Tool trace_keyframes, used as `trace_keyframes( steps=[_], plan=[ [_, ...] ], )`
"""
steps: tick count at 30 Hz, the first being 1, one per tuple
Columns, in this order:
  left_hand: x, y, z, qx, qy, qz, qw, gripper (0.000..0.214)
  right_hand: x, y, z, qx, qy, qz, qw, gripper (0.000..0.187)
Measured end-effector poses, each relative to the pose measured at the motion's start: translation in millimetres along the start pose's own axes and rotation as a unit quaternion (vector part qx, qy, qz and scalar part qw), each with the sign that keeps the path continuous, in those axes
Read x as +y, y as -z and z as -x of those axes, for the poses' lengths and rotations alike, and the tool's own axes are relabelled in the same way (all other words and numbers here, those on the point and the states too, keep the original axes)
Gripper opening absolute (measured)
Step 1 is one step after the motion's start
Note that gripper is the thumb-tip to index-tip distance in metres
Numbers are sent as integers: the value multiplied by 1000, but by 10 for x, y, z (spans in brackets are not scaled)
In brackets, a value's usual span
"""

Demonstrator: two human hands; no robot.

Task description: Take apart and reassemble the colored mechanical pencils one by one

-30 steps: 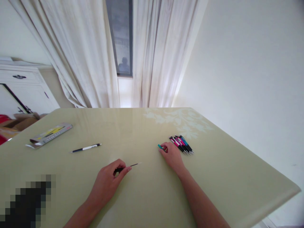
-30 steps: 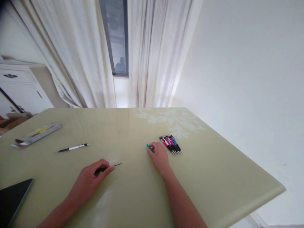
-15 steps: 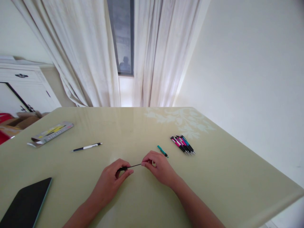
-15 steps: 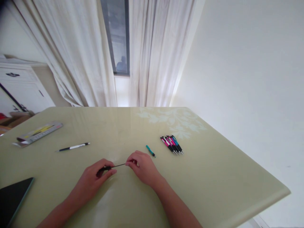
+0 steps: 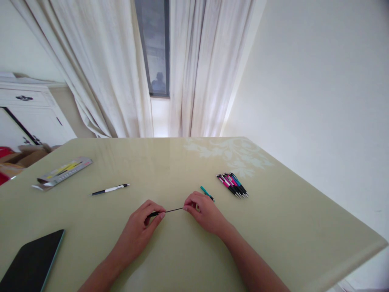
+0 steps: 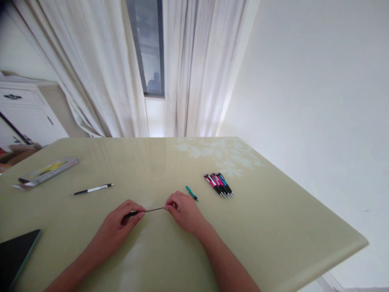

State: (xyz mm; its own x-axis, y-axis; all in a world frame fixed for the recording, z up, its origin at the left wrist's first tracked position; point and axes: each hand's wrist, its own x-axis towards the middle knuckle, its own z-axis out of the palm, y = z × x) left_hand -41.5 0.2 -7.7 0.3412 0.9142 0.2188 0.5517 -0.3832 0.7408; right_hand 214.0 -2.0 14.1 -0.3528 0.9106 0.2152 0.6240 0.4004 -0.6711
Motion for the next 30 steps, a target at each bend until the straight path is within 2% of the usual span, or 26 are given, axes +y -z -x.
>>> trace_keyframes(
  steps=[7,20,25,30],
  plan=[
    [-24,4,1,0,17,-5,1000,30,-7,-5,17,-34,5,7,999,7],
    [-44,9,-24,22,21,-2,1000,28,52,-3,10,-34,-3,35,999,7],
    [-53,2,-8,5,19,9,1000,27,44,-10,10,-35,-10,40,999,5],
    [-32,-11,9,6,18,26,999,29,37,-51,14,-53,13,35,998,11]
  ],
)
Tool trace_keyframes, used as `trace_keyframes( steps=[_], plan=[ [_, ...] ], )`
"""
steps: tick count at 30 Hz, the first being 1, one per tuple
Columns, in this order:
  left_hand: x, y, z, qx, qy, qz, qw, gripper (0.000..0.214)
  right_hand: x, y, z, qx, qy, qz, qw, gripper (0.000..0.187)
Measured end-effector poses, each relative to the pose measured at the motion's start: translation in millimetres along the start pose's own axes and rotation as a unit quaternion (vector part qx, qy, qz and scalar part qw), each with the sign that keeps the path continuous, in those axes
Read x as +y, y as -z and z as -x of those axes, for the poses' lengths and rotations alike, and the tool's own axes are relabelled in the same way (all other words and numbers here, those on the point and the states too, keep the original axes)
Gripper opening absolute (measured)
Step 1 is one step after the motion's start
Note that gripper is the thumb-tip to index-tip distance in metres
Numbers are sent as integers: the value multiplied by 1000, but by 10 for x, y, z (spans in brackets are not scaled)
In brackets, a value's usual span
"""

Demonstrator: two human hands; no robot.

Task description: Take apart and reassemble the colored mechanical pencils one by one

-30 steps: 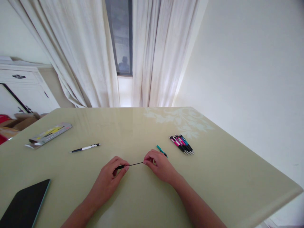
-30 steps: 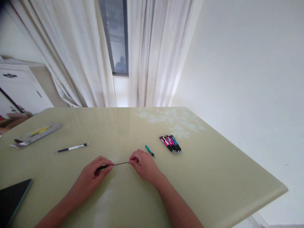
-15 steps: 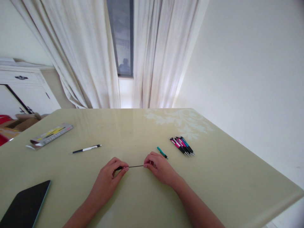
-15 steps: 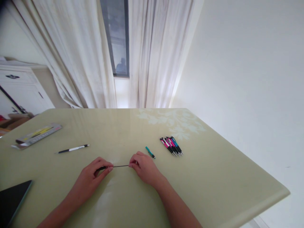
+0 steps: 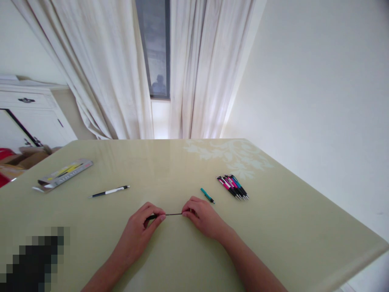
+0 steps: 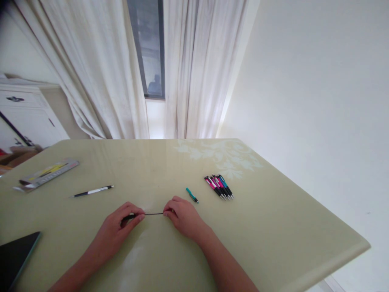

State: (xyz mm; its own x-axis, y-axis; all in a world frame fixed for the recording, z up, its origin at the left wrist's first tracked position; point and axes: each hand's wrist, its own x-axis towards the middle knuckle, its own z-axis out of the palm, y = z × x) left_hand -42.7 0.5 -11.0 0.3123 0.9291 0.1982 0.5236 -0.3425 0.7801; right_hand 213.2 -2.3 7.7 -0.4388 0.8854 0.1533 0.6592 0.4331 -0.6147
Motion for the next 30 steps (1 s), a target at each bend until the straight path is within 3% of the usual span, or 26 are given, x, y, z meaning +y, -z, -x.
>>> trace_keyframes(
  steps=[9,15,21,27,30],
  plan=[
    [-28,1,-5,-2,7,8,1000,31,-10,-9,11,-1,-6,22,1000,7],
    [-31,-2,2,59,44,-7,997,45,8,-16,-2,-1,-18,37,999,9],
    [-19,17,-15,63,24,-30,997,39,-50,-10,14,-8,-9,29,1000,8],
    [-5,33,-27,26,-6,-7,1000,29,-74,3,15,-10,1,23,1000,10],
    [-33,78,-51,69,7,-11,998,28,-40,31,6,-7,-19,29,999,12]
  ],
)
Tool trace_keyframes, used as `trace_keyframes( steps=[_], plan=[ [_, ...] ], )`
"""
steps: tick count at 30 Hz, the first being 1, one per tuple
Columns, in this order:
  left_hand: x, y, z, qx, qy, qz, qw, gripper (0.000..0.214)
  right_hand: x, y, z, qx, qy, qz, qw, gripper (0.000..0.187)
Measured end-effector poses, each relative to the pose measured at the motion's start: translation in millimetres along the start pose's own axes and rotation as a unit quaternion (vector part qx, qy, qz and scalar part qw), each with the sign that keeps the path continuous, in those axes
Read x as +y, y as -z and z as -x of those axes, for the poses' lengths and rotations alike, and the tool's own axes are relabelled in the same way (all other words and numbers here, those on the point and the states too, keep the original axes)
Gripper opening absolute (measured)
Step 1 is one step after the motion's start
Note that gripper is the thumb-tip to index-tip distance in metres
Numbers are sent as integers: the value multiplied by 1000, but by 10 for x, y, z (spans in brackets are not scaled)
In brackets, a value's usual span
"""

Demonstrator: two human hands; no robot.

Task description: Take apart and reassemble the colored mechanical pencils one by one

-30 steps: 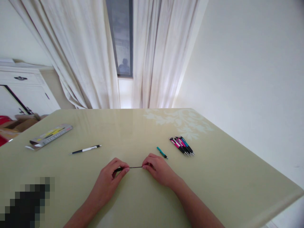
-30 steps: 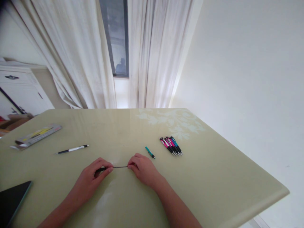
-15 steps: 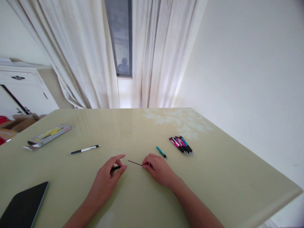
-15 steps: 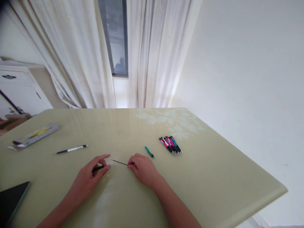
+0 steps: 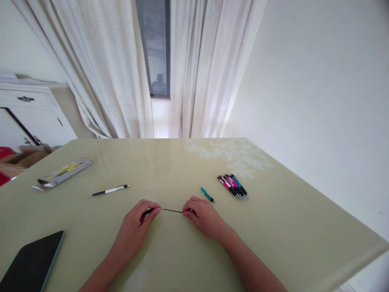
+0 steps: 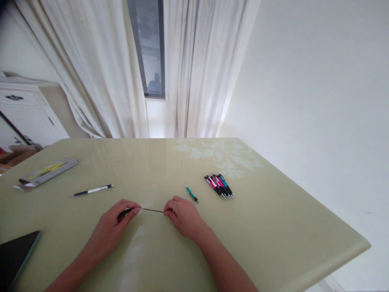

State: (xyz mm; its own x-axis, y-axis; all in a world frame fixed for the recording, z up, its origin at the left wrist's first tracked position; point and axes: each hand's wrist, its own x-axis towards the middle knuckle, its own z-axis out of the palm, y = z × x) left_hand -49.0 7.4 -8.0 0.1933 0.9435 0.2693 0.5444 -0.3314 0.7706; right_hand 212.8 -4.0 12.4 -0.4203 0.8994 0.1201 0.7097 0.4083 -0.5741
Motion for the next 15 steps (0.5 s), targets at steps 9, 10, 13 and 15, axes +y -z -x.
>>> trace_keyframes(
  steps=[9,10,13,15],
  plan=[
    [-12,-10,1,15,9,-2,1000,30,-84,-160,-39,34,-88,26,995,11],
    [2,-24,7,5,4,-2,1000,30,-74,-155,-40,44,-89,28,995,10],
    [30,-48,15,-7,0,-7,1000,30,53,-56,-31,116,-119,68,984,6],
    [37,-49,17,-11,0,-9,1000,31,209,40,-13,174,-154,123,965,6]
  ],
)
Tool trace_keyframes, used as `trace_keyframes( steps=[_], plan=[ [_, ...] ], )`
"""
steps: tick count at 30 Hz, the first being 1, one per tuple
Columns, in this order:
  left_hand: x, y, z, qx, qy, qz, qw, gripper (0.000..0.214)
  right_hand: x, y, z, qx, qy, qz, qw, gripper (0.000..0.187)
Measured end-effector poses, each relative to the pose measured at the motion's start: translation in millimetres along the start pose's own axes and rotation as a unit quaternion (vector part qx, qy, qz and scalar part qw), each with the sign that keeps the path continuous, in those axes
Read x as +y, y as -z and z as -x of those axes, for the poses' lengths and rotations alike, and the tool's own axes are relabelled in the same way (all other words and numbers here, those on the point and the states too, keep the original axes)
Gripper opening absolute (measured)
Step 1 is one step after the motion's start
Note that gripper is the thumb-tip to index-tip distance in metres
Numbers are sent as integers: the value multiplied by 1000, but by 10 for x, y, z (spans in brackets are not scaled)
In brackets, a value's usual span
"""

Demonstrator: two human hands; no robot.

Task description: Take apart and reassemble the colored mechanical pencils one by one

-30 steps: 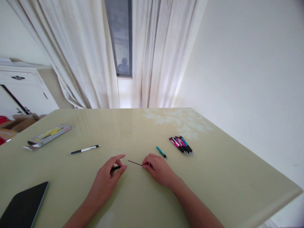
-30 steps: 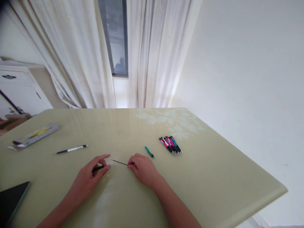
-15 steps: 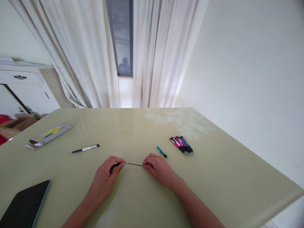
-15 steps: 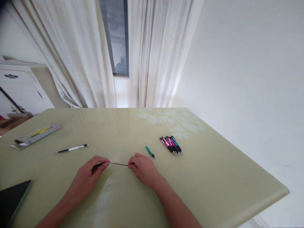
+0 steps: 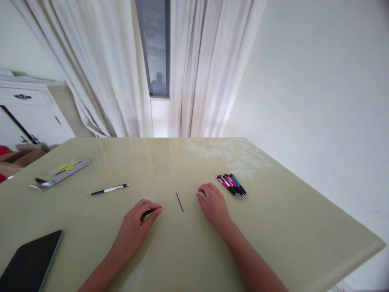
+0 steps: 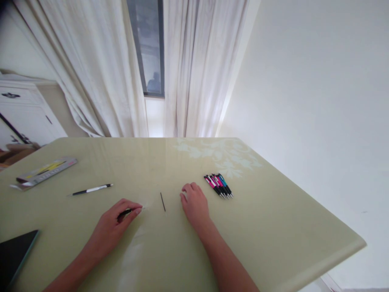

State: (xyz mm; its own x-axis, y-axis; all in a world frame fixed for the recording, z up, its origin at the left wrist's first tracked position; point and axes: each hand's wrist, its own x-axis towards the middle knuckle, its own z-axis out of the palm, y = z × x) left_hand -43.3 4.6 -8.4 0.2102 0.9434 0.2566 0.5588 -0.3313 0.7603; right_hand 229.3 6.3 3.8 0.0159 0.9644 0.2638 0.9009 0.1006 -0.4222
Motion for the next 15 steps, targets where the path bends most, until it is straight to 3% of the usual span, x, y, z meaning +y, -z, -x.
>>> trace_keyframes(
  steps=[4,7,11,15],
  plan=[
    [5,7,5,-6,-2,5,1000,32,344,52,-98,15,-33,46,998,13],
    [19,9,15,-23,0,9,1000,33,437,83,-126,21,-59,56,996,13],
    [73,-1,40,-45,-6,22,999,33,188,122,-67,42,-23,-9,999,6],
    [148,-28,75,-76,-25,40,996,31,-286,79,115,-103,96,-207,968,12]
  ],
)
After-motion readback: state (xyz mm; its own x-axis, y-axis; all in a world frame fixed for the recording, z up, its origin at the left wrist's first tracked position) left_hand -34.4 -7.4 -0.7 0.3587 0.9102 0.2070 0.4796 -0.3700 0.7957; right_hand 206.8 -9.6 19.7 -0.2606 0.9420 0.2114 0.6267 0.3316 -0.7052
